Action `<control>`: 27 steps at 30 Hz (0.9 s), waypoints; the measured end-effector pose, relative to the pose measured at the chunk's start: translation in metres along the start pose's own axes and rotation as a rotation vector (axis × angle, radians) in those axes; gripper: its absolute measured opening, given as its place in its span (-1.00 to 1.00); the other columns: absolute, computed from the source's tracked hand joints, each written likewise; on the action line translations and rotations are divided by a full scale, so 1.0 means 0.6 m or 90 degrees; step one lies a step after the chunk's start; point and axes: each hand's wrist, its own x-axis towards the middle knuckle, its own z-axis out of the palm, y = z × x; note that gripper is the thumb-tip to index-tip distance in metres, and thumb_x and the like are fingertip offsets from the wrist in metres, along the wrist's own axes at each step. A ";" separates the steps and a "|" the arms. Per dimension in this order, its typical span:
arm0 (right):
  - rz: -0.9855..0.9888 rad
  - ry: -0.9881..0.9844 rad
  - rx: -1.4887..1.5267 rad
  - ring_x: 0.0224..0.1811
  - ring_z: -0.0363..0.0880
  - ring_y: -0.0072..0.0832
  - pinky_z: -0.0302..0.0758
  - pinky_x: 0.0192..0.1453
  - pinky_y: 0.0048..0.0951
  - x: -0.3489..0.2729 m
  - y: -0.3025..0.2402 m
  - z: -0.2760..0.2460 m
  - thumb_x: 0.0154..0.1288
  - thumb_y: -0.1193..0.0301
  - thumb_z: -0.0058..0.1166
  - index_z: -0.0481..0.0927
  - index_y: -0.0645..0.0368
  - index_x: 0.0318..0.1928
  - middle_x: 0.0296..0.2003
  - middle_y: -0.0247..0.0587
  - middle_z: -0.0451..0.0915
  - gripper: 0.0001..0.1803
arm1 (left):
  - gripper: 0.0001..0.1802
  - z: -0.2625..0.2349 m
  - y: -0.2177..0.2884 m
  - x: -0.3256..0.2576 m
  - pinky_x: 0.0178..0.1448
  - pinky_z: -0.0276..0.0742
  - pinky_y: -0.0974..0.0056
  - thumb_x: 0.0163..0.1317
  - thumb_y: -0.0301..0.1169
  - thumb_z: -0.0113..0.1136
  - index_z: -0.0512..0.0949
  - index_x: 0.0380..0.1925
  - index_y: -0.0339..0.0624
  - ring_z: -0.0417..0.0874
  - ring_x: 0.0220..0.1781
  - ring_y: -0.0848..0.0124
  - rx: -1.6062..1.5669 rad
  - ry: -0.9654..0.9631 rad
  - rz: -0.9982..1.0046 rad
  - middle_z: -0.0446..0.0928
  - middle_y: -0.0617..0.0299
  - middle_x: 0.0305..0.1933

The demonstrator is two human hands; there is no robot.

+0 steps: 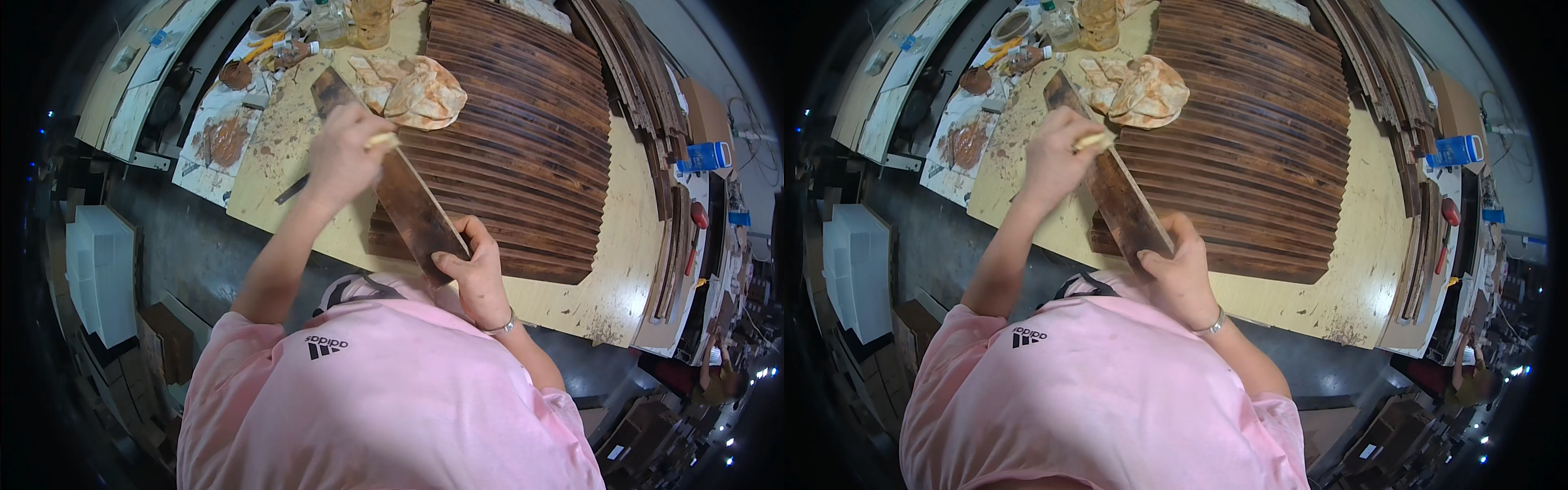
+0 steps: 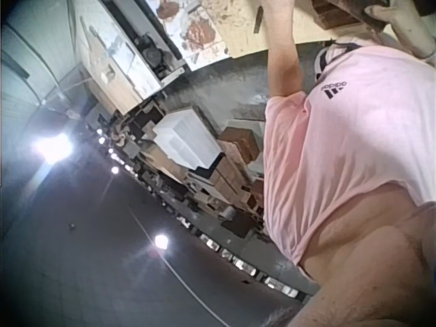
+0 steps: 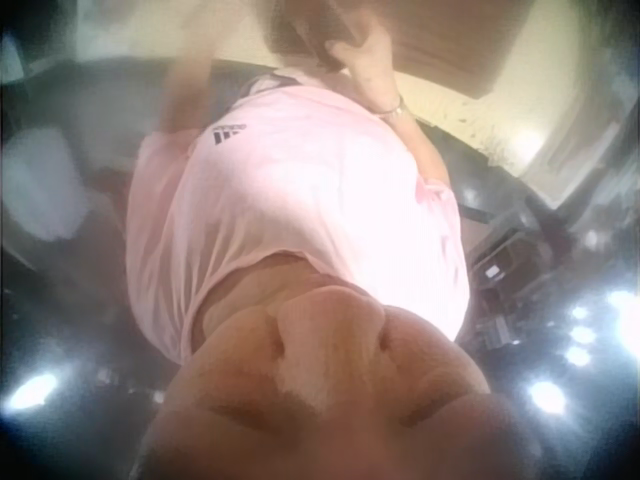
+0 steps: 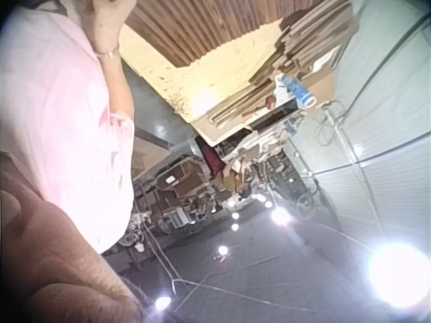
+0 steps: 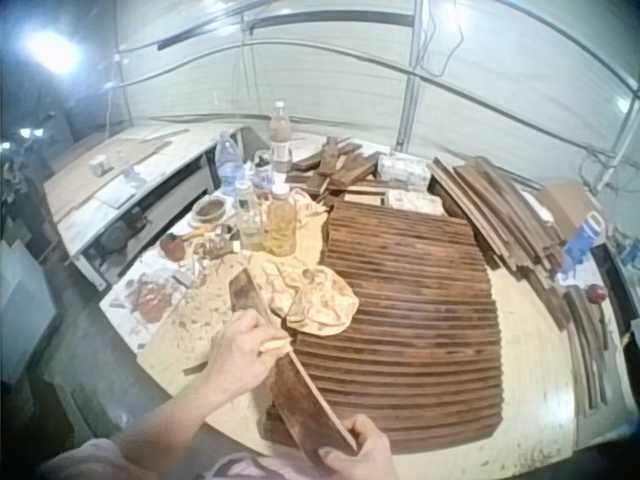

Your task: The person wipes down a slatted wooden panel with a cloth and a wooden block, handling a separate wooden slat and applying a substance to its surface.

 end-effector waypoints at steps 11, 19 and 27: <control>-0.012 -0.013 -0.137 -0.34 0.63 -0.48 0.70 -0.26 -0.38 0.006 0.027 -0.044 0.13 0.67 0.10 0.45 0.30 -0.13 -0.25 -0.13 0.60 -0.73 | -0.70 0.029 -0.131 0.050 0.08 0.58 0.23 0.08 -0.45 0.44 0.73 -0.13 -0.10 0.66 -0.05 0.25 -0.035 -0.034 -0.232 0.65 0.14 -0.15; 0.150 0.004 0.094 -0.36 0.60 -0.51 0.59 -0.29 -0.47 0.007 0.013 -0.048 0.41 0.44 0.04 0.46 0.22 -0.21 -0.33 -0.24 0.60 -0.90 | -0.67 -0.032 -0.293 -0.027 0.07 0.56 0.20 0.06 -0.44 0.45 0.73 -0.10 -0.11 0.69 -0.04 0.16 -0.078 0.116 -0.299 0.67 0.07 -0.09; 0.195 -0.064 -0.171 -0.30 0.31 -0.75 0.25 -0.21 -0.60 0.053 0.015 -0.084 0.48 0.25 0.07 0.57 0.15 -0.26 -0.39 -0.56 0.45 -0.76 | -0.65 -0.041 -0.349 -0.109 0.08 0.56 0.19 0.09 -0.47 0.42 0.71 -0.07 -0.15 0.68 -0.05 0.14 -0.032 0.146 -0.335 0.66 0.07 -0.08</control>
